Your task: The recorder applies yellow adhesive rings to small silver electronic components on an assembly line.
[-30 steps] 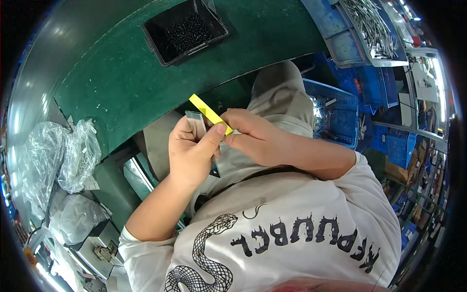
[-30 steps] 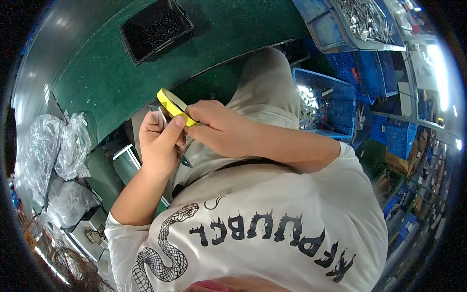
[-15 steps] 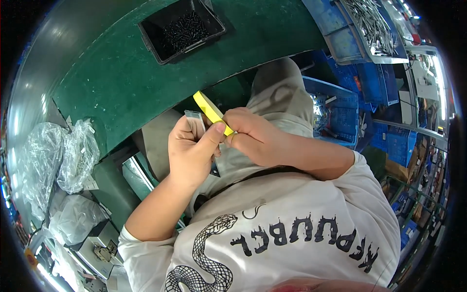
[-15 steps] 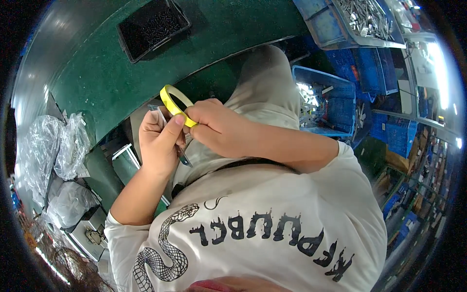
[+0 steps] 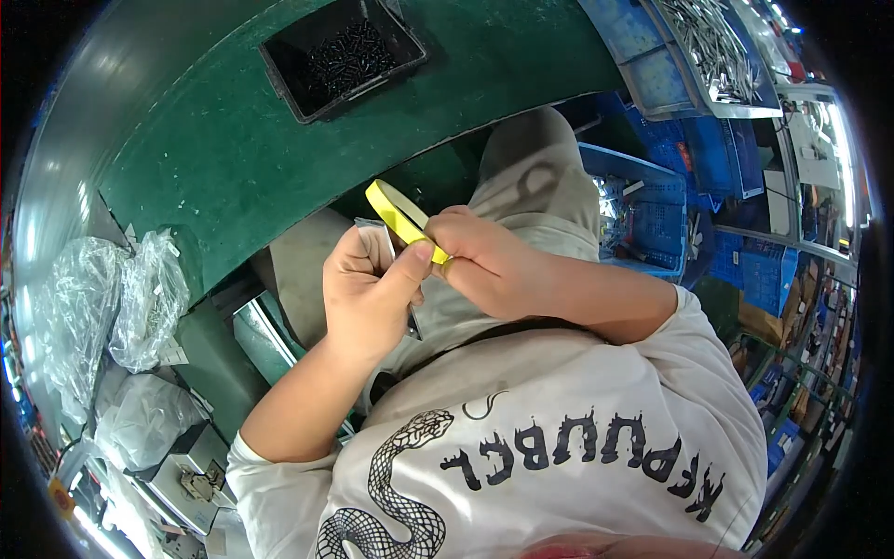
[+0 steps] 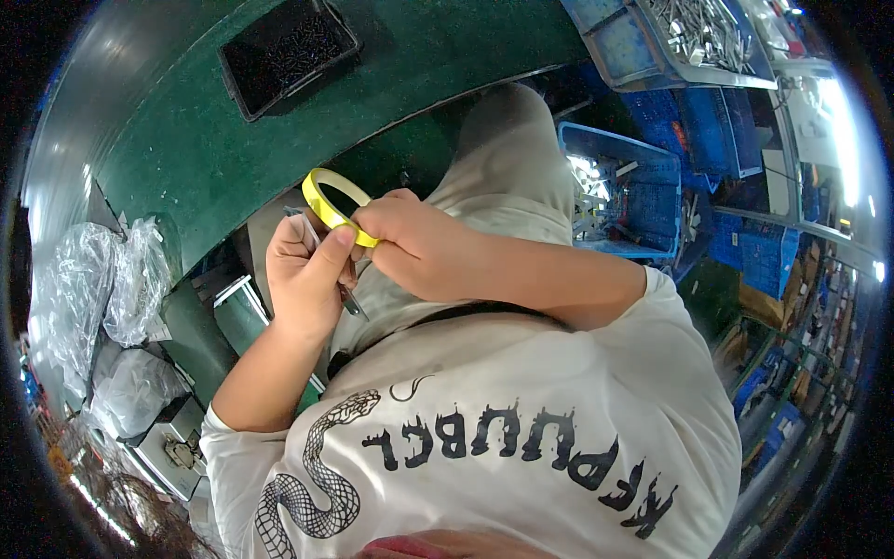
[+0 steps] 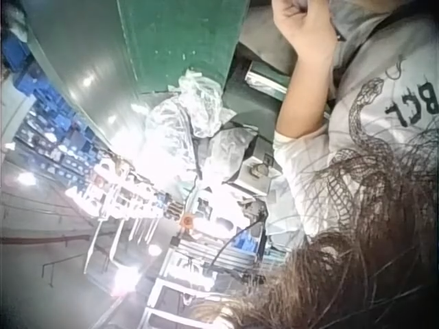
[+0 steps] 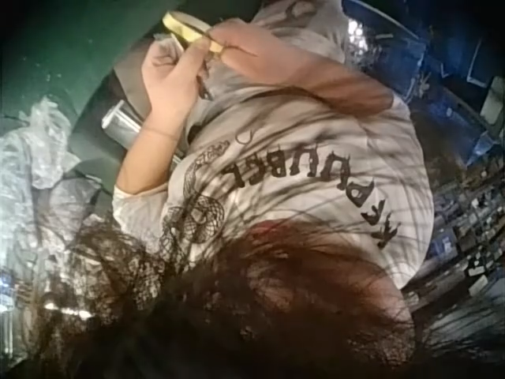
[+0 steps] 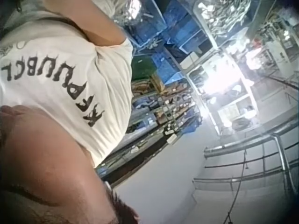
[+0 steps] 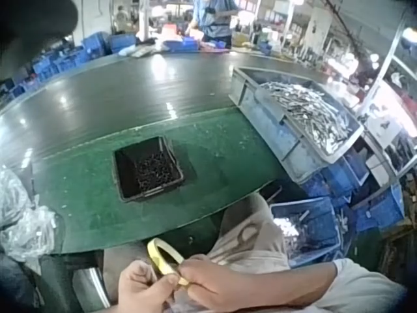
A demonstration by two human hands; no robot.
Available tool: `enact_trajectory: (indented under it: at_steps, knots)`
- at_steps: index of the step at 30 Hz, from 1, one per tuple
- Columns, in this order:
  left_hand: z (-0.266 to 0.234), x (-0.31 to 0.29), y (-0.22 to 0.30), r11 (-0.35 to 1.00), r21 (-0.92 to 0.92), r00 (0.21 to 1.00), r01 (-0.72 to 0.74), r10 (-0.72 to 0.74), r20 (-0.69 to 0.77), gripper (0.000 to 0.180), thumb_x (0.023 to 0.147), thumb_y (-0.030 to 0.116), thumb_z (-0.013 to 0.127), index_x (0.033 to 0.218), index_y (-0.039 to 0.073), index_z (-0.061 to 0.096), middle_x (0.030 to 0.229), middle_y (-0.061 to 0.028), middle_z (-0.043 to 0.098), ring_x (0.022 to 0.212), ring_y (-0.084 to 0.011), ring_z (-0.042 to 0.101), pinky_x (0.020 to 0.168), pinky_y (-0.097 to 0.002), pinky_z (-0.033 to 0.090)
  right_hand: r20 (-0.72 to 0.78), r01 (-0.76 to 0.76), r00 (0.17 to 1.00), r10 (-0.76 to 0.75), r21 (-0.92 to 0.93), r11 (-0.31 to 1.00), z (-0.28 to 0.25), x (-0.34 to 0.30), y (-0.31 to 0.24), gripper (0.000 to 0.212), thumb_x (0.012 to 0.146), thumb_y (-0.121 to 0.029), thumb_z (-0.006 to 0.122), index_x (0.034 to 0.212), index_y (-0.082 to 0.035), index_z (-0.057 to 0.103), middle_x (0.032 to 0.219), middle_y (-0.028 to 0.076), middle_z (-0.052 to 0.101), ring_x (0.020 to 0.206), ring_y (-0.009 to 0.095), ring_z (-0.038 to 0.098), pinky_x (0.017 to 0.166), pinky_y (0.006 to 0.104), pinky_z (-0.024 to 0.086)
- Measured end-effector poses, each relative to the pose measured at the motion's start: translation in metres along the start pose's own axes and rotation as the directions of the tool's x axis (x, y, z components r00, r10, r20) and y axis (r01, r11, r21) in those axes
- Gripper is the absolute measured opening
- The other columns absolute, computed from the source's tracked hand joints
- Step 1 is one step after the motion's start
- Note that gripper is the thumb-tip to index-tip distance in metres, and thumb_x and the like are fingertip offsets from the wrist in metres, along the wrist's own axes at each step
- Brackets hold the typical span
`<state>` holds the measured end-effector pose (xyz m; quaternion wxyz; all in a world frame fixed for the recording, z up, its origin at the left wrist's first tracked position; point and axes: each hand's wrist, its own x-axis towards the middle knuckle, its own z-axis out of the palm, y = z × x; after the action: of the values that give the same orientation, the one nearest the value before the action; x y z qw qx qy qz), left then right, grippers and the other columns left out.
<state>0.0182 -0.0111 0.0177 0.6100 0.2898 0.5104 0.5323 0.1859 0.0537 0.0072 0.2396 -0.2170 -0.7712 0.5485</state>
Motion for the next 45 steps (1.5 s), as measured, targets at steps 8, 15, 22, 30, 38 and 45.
enact_trajectory:
  at_steps: [8,15,22,30,38,45]
  knots:
    - [-0.001,0.004,0.005,0.994,-0.105,0.998,0.017,-0.011,0.064,0.037,0.092,0.000,0.064,0.068,0.009,0.037,0.063,-0.0072,0.055,0.058,-0.0149,0.061,0.049,-0.0238,0.041,0.125,-0.162,0.982,0.138,0.213,0.963,-0.009,0.005,-0.006,0.011,0.080,-0.003,0.046,0.084,-0.005,0.056,0.084,0.007,0.057,0.085,0.025,0.051,0.082,0.0378,0.039]
    - [0.001,0.003,0.008,0.997,-0.071,0.998,0.028,-0.024,0.050,0.036,0.092,0.001,0.065,0.069,0.009,0.038,0.065,-0.0068,0.057,0.057,-0.0117,0.059,0.048,-0.0223,0.040,0.137,-0.220,0.971,0.195,0.201,0.955,-0.010,0.006,-0.011,0.008,0.082,-0.004,0.048,0.084,-0.005,0.056,0.083,0.007,0.057,0.085,0.024,0.052,0.081,0.0370,0.039]
    - [-0.002,0.002,0.002,0.998,-0.053,0.999,0.034,-0.032,0.031,0.034,0.091,0.003,0.067,0.070,0.008,0.040,0.065,-0.0032,0.055,0.053,-0.0063,0.051,0.047,-0.0213,0.038,0.082,-0.143,0.988,0.134,0.116,0.983,-0.006,0.004,-0.008,0.011,0.080,0.000,0.044,0.081,-0.005,0.054,0.080,0.007,0.056,0.082,0.025,0.050,0.080,0.0369,0.039]
    - [-0.001,0.004,0.002,0.994,-0.109,0.999,-0.003,0.006,0.033,0.033,0.091,0.005,0.067,0.071,0.008,0.041,0.063,-0.0041,0.056,0.050,-0.0065,0.051,0.045,-0.0203,0.037,0.095,-0.075,0.993,0.073,0.013,0.997,-0.005,0.001,-0.002,0.019,0.075,0.004,0.045,0.086,-0.004,0.057,0.086,0.010,0.058,0.087,0.030,0.054,0.081,0.0400,0.041]
    - [-0.005,0.007,0.000,0.980,-0.149,0.977,-0.131,0.102,-0.186,0.016,0.093,0.011,0.066,0.087,0.003,0.053,0.068,-0.0074,0.064,0.053,-0.0095,0.055,0.048,-0.0222,0.042,-0.345,-0.046,0.938,0.014,-0.085,0.995,-0.003,0.007,-0.003,0.020,0.077,0.000,0.070,0.094,-0.002,0.060,0.095,0.011,0.062,0.085,0.019,0.060,0.076,0.0335,0.048]
    - [0.001,0.006,0.002,0.916,-0.353,0.971,-0.193,0.126,-0.204,0.007,0.094,0.007,0.062,0.099,0.006,0.057,0.077,-0.0044,0.065,0.069,-0.0116,0.060,0.063,-0.0260,0.049,-0.410,0.020,0.901,-0.140,-0.283,0.959,0.008,0.028,-0.007,0.017,0.070,0.000,0.073,0.081,-0.007,0.063,0.073,0.003,0.063,0.063,0.017,0.059,0.063,0.0303,0.045]
